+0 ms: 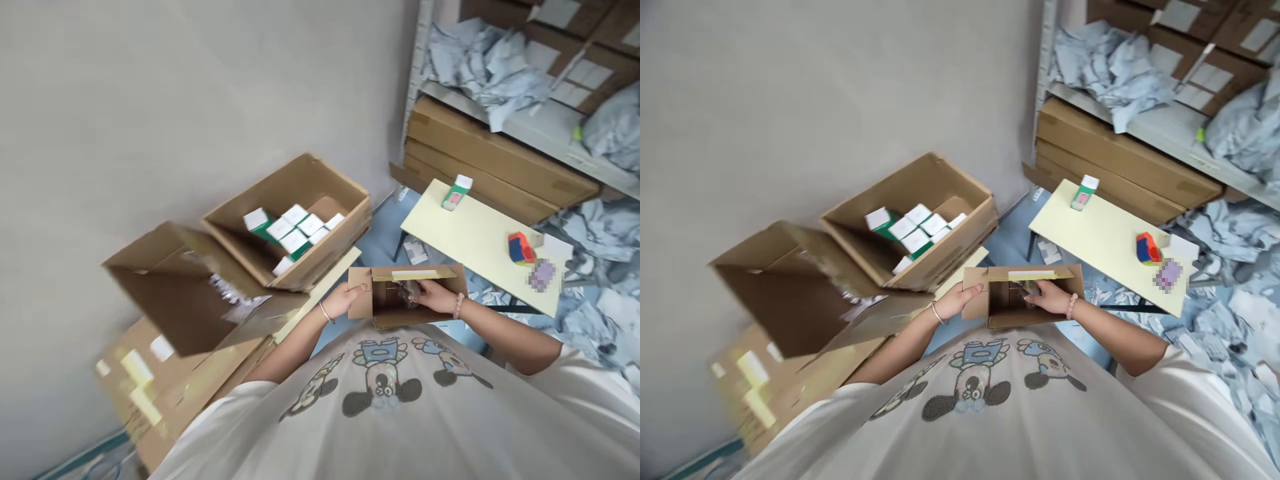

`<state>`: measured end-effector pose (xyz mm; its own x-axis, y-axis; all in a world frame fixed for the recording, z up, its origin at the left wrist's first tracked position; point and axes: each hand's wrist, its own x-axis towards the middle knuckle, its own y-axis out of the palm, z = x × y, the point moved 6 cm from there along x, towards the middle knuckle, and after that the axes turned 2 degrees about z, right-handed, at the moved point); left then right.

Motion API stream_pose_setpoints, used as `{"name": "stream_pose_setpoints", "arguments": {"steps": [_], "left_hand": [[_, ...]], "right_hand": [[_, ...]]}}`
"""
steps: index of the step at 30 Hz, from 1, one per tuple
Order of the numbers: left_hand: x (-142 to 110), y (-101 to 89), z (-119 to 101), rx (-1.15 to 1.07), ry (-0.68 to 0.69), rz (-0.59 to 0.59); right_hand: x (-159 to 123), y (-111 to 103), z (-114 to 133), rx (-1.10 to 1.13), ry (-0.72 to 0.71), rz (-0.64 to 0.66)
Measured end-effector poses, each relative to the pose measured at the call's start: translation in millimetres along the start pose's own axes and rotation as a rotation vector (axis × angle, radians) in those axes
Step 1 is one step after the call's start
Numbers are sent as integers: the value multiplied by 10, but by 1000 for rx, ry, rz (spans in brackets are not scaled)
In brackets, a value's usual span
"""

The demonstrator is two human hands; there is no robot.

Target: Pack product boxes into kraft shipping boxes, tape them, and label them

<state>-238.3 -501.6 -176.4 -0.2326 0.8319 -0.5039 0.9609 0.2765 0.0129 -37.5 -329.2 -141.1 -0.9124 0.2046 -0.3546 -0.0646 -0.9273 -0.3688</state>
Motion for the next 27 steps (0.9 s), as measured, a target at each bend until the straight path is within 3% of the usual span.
{"name": "stream_pose_setpoints", "arguments": {"steps": [2, 4, 8, 11, 15, 18, 22, 27], "left_hand": [[408, 307, -188, 1, -1, 49], [809, 633, -365, -11, -7, 93], [1564, 1227, -681, 66, -25, 178], [2103, 1526, -912, 119, -30, 242], [2794, 1735, -1205, 158, -26, 303], [3263, 1853, -1345, 204, -41, 353], [3793, 2018, -1434, 229, -55, 406], [4261, 2143, -1496, 244, -88, 442]], "right_hand": [[-177, -220, -192, 222, -25, -17], [-340, -447, -347, 258, -38, -40], [-582, -941, -599, -18, 33, -64], [-729, -1441, -728, -281, 37, -111], [-977, -2228, -1006, -592, 118, -305], [-1096, -2617, -1391, -672, 292, -351], [-1026, -2810, -1945, -667, 539, -314], [-707, -2969, -2392, -651, 693, -249]]}}
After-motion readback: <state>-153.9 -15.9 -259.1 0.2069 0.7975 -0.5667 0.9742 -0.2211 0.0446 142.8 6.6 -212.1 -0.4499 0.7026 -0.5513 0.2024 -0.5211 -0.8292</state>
